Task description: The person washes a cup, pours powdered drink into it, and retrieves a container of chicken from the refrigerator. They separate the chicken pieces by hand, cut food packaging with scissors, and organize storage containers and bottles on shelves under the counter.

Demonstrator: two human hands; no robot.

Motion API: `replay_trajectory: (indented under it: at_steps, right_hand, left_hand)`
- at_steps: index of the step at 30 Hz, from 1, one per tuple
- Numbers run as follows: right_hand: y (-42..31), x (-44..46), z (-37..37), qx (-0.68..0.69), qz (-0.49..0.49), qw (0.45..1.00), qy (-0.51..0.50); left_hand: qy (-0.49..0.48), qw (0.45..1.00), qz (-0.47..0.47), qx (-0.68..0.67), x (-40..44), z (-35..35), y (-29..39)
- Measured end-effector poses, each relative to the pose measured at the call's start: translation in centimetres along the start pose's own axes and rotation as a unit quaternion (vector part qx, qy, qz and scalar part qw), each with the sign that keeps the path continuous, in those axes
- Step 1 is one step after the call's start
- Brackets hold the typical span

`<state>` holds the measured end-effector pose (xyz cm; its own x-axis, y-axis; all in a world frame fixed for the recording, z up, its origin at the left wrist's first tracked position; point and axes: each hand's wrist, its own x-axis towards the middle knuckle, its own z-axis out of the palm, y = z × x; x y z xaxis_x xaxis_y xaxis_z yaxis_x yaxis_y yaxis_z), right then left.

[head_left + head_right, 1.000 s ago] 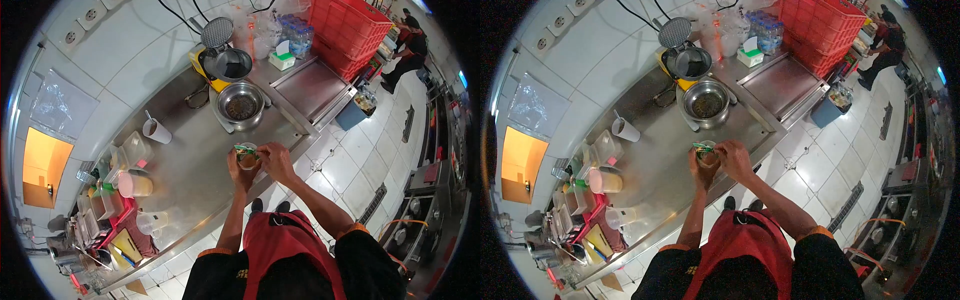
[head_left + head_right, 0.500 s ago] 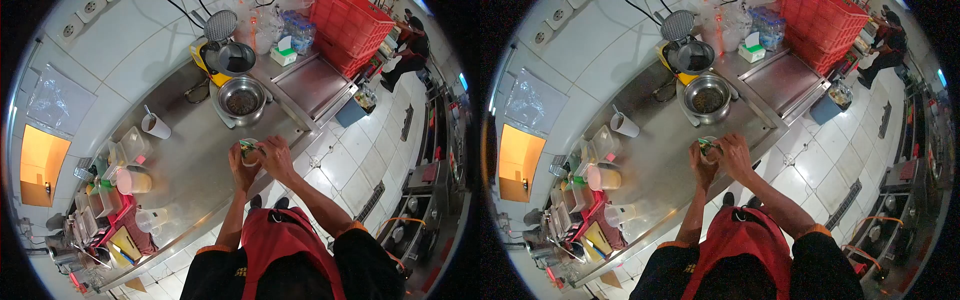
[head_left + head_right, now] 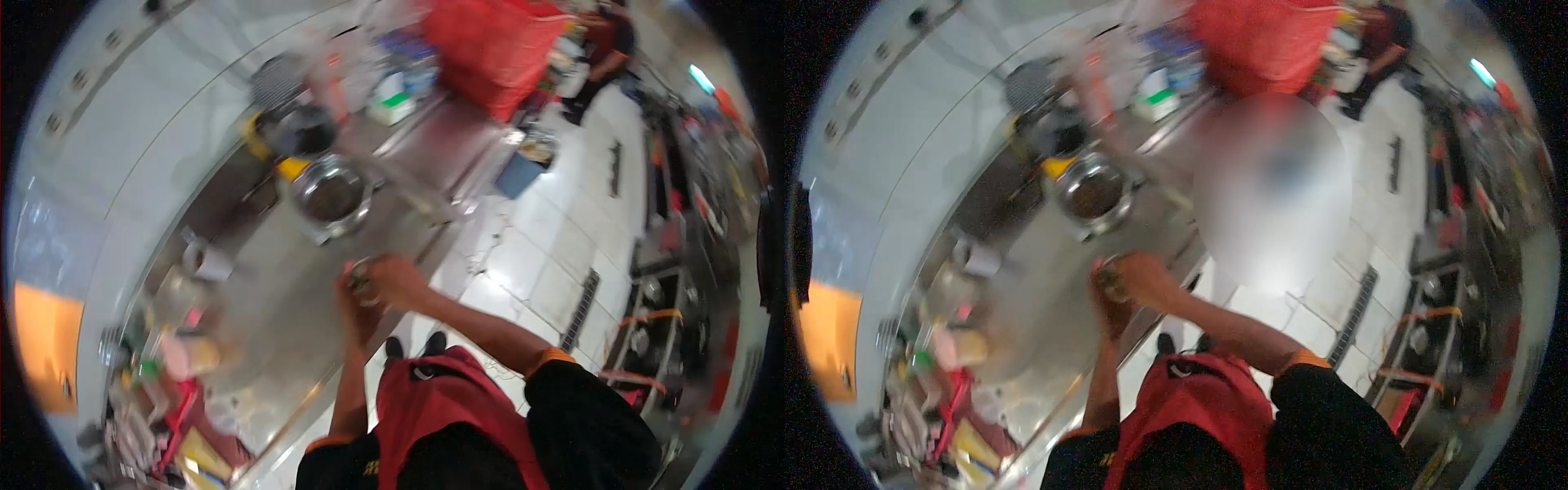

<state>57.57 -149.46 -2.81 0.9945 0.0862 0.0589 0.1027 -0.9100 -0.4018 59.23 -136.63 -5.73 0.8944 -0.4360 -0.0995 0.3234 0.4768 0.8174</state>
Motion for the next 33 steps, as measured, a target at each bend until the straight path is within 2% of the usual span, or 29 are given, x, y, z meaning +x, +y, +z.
replay_trajectory:
  at_steps: [2, 3, 4, 8, 12, 14, 15, 16, 18, 21, 24, 26, 27, 28, 29, 30, 31, 33]
  right_hand:
    - [1.0, -0.8, 0.3, 0.023, -0.002, 0.999, 0.043]
    - [1.8, -1.7, -1.0, 0.016, 0.025, 0.999, 0.037]
    - [2.2, -2.4, -2.7, 0.011, 0.046, 0.998, 0.030]
    - [5.1, -6.1, -8.7, 0.050, 0.116, 0.992, 0.028]
    - [11.7, -10.7, -11.9, 0.090, 0.171, 0.976, 0.106]
    - [16.1, -13.3, -12.7, 0.031, 0.219, 0.969, 0.112]
    - [17.9, -14.5, -13.8, 0.011, 0.275, 0.959, 0.069]
    - [21.4, -16.2, -13.3, -0.036, 0.211, 0.973, 0.083]
    - [24.7, -18.6, -16.0, 0.018, 0.272, 0.959, 0.075]
    - [30.8, -22.4, -17.8, 0.088, 0.258, 0.948, 0.163]
    - [35.9, -25.3, -19.8, 0.046, 0.347, 0.927, 0.138]
    - [39.3, -27.1, -20.9, 0.021, 0.365, 0.926, 0.090]
    - [42.1, -28.2, -20.2, 0.004, 0.325, 0.942, 0.090]
    - [44.5, -28.9, -20.5, 0.037, 0.373, 0.922, 0.091]
    - [46.9, -29.4, -20.4, 0.056, 0.411, 0.901, 0.128]
    - [48.9, -29.9, -21.6, 0.082, 0.389, 0.906, 0.144]
    - [50.1, -30.2, -23.9, 0.050, 0.384, 0.911, 0.140]
    - [55.5, -31.0, -25.3, 0.018, 0.422, 0.897, 0.132]
  left_hand:
    - [-0.039, 0.991, 0.021, 0.130, 0.3, 1.4, -0.6]
    - [-0.047, 0.918, 0.147, 0.365, 0.3, 1.3, -0.9]
    - [-0.043, 0.776, 0.273, 0.567, 0.7, 2.2, -1.1]
    - [-0.130, 0.783, 0.284, 0.538, 1.4, 9.0, -1.8]
    - [-0.222, 0.800, 0.281, 0.481, 4.2, 15.0, -8.2]
    - [-0.258, 0.783, 0.272, 0.497, 5.3, 18.8, -11.2]
    - [-0.274, 0.777, 0.271, 0.498, 5.9, 20.8, -12.7]
    - [-0.287, 0.777, 0.274, 0.489, 6.4, 23.2, -14.3]
    - [-0.310, 0.776, 0.259, 0.484, 6.7, 27.4, -17.2]
    - [-0.337, 0.778, 0.256, 0.465, 8.0, 33.1, -21.9]
    - [-0.362, 0.771, 0.246, 0.463, 8.8, 38.5, -26.2]
    - [-0.382, 0.757, 0.267, 0.458, 9.9, 42.1, -29.1]
    - [-0.393, 0.761, 0.242, 0.455, 10.4, 44.2, -30.3]
    - [-0.406, 0.764, 0.225, 0.448, 11.0, 45.5, -31.9]
    - [-0.419, 0.745, 0.245, 0.458, 12.6, 46.6, -34.3]
    - [-0.409, 0.749, 0.222, 0.472, 13.6, 47.8, -36.8]
    - [-0.418, 0.759, 0.213, 0.452, 14.5, 50.6, -37.4]
    - [-0.442, 0.754, 0.198, 0.444, 16.9, 55.3, -39.4]
